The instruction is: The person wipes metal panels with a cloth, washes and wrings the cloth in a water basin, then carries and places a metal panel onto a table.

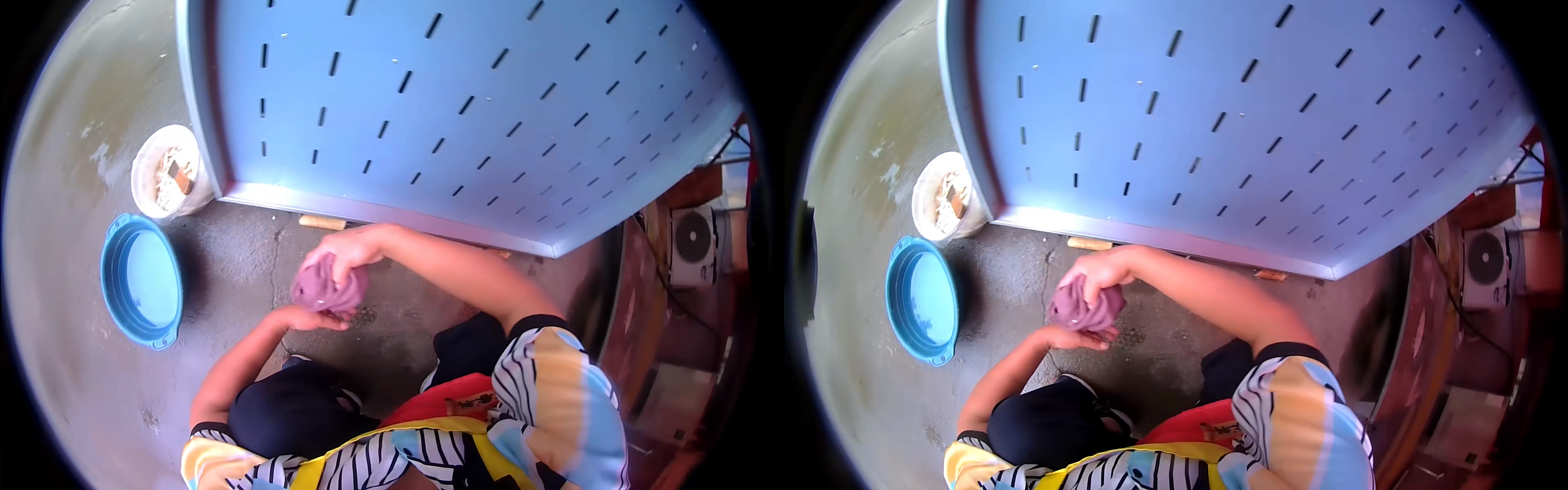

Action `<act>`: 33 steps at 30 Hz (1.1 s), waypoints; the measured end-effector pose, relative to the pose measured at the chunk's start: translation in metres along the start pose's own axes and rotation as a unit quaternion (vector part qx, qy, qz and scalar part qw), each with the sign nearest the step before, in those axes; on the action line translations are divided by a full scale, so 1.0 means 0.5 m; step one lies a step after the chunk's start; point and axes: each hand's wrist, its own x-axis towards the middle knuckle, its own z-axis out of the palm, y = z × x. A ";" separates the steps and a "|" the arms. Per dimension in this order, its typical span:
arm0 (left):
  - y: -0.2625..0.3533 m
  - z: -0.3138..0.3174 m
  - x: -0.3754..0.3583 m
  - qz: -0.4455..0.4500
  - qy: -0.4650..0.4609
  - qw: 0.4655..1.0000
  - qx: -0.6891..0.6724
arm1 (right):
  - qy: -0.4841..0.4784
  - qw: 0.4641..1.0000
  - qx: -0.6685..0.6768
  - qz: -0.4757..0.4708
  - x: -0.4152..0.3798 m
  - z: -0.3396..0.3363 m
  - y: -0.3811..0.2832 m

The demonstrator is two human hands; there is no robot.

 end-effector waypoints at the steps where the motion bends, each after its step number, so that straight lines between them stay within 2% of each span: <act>1: 0.007 0.003 0.003 -0.026 0.028 0.995 -0.088 | -0.006 0.996 0.083 0.025 -0.060 0.008 -0.005; 3: 0.044 0.007 0.006 -0.082 0.086 0.960 -0.253 | 0.029 0.985 0.172 0.002 -0.138 0.019 0.028; 6: 0.125 0.020 0.046 0.015 0.090 0.901 -0.423 | 0.105 0.950 0.292 -0.045 -0.201 0.053 0.043; 9: 0.232 0.036 0.054 0.055 0.068 0.889 -0.449 | 0.159 0.907 0.367 -0.134 -0.210 0.087 0.018; 12: 0.362 0.058 0.037 0.073 0.017 0.850 -0.521 | 0.232 0.879 0.351 -0.225 -0.249 0.143 -0.045; 13: 0.394 0.067 0.022 0.059 0.004 0.866 -0.496 | 0.269 0.872 0.373 -0.168 -0.288 0.173 -0.087; 15: 0.420 0.090 0.011 0.061 0.005 0.881 -0.470 | 0.270 0.853 0.388 -0.221 -0.330 0.210 -0.099; 18: 0.485 0.150 0.005 0.065 0.122 0.876 -0.463 | 0.241 0.836 0.430 -0.240 -0.360 0.217 -0.069; 19: 0.496 0.166 0.009 0.066 0.172 0.872 -0.454 | 0.261 0.843 0.405 -0.237 -0.366 0.209 -0.057; 21: 0.491 0.181 0.022 0.071 0.219 0.863 -0.449 | 0.298 0.822 0.427 -0.231 -0.369 0.187 -0.029; 25: 0.500 0.213 0.024 0.075 0.323 0.854 -0.401 | 0.287 0.816 0.460 -0.203 -0.361 0.161 0.000; 28: 0.484 0.215 0.009 0.071 0.361 0.837 -0.404 | 0.285 0.822 0.465 -0.164 -0.366 0.181 -0.006; 31: 0.488 0.205 0.012 0.059 0.377 0.842 -0.382 | 0.255 0.812 0.480 -0.213 -0.382 0.171 -0.006; 32: 0.487 0.195 0.008 0.038 0.371 0.844 -0.385 | 0.267 0.810 0.483 -0.200 -0.382 0.169 -0.005; 33: 0.488 0.197 0.008 0.054 0.380 0.849 -0.362 | 0.282 0.806 0.485 -0.189 -0.387 0.176 0.001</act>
